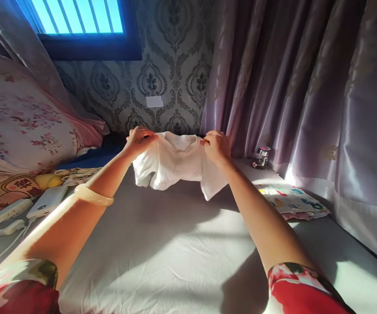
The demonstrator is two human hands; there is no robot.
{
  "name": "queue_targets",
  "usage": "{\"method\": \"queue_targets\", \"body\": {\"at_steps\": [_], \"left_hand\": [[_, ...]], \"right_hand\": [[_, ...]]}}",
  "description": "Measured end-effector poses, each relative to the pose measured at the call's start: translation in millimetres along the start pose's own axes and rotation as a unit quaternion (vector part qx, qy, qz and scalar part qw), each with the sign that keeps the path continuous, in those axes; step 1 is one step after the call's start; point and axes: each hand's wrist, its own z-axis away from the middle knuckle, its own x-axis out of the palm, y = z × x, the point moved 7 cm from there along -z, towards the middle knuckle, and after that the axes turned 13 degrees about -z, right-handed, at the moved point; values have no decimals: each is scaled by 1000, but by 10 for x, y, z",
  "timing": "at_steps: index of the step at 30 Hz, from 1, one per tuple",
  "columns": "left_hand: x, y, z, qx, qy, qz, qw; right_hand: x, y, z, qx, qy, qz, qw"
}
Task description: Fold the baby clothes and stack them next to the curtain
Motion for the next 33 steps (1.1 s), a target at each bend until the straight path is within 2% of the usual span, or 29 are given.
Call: {"method": "queue_targets", "body": {"at_steps": [2,3,6,8,11,13,16,21,23,26,27,30,31,33], "left_hand": [[-80,4,10,-17,40,-4,999],[-89,34,13,-2,42,-10,999],[-3,119,20,69,-12,-20,997],[-4,55,15,44,5,-22,999],[11,-15,10,28,15,-12,999],[33,-37,2,28,5,-12,1000],[-1,-109,-11,-11,30,-21,999],[-39,-79,29,-6,20,-20,1000],[-124,-31,72,-3,47,-13,999],[-309,64,147,15,139,-6,990],[-312,106,155,36,138,-8,990],[-146,164,130,84,42,-21,995],[-109,131,117,73,28,-22,997],[-117,18,95,19,53,-17,998]], "right_hand": [[-32,-20,-1,-7,26,-5,1000],[-47,-38,-1,-15,39,-4,999],[29,-62,-9,-13,2,-2,1000],[56,-55,-10,-3,-3,-1,1000],[36,-32,-1,0,32,-3,999],[82,9,12,4,17,-15,1000],[128,84,43,14,13,-29,999],[99,99,70,22,26,-38,999],[32,28,68,2,47,-41,998],[-71,-100,85,-41,92,-29,994],[-58,-127,91,-51,83,-23,995],[73,-124,102,-53,11,-17,998],[90,-103,103,-48,8,-20,999],[57,-51,93,-33,43,-34,998]]}}
